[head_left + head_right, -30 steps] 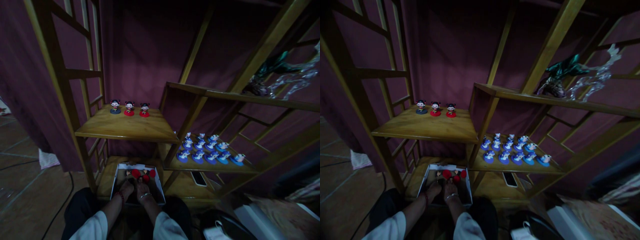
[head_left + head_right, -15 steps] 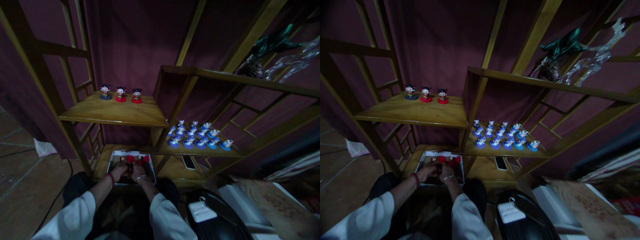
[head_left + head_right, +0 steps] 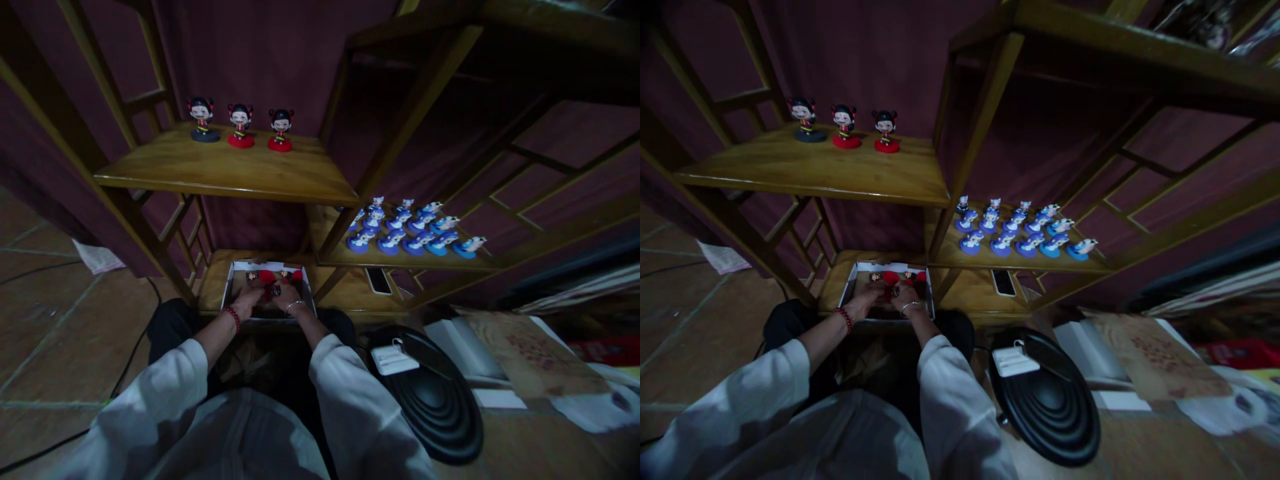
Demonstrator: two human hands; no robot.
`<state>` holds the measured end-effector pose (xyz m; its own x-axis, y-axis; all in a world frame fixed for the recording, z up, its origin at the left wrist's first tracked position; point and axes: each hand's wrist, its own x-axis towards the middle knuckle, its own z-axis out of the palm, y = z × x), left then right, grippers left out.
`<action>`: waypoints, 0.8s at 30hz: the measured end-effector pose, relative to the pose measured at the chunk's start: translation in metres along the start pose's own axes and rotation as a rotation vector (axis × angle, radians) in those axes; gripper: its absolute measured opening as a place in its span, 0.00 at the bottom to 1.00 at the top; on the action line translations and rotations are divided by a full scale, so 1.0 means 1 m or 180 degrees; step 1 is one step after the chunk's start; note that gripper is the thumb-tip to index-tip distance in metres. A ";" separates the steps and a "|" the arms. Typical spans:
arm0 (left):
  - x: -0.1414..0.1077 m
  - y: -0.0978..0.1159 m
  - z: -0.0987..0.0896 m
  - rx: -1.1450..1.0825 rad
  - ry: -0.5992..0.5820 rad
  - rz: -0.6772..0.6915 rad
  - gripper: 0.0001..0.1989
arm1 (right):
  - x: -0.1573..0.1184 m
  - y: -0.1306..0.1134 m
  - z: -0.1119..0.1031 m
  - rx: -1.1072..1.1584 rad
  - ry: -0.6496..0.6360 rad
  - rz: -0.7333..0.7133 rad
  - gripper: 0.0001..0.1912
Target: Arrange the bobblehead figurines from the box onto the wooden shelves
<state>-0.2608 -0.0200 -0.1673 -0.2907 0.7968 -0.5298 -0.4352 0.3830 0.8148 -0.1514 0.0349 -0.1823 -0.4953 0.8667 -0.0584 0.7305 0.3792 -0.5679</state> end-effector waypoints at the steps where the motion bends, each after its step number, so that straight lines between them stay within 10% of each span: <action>1: 0.001 0.001 -0.001 -0.0055 -0.0017 0.0010 0.08 | 0.000 -0.002 -0.002 0.0011 -0.0059 0.0070 0.14; 24: -0.034 0.037 -0.024 -0.1152 -0.0724 0.0222 0.03 | -0.018 -0.060 -0.060 0.0495 0.0327 -0.0732 0.17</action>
<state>-0.2874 -0.0444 -0.1247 -0.1523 0.9132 -0.3780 -0.7038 0.1683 0.6902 -0.1578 0.0157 -0.0974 -0.5837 0.7950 0.1654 0.5198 0.5223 -0.6761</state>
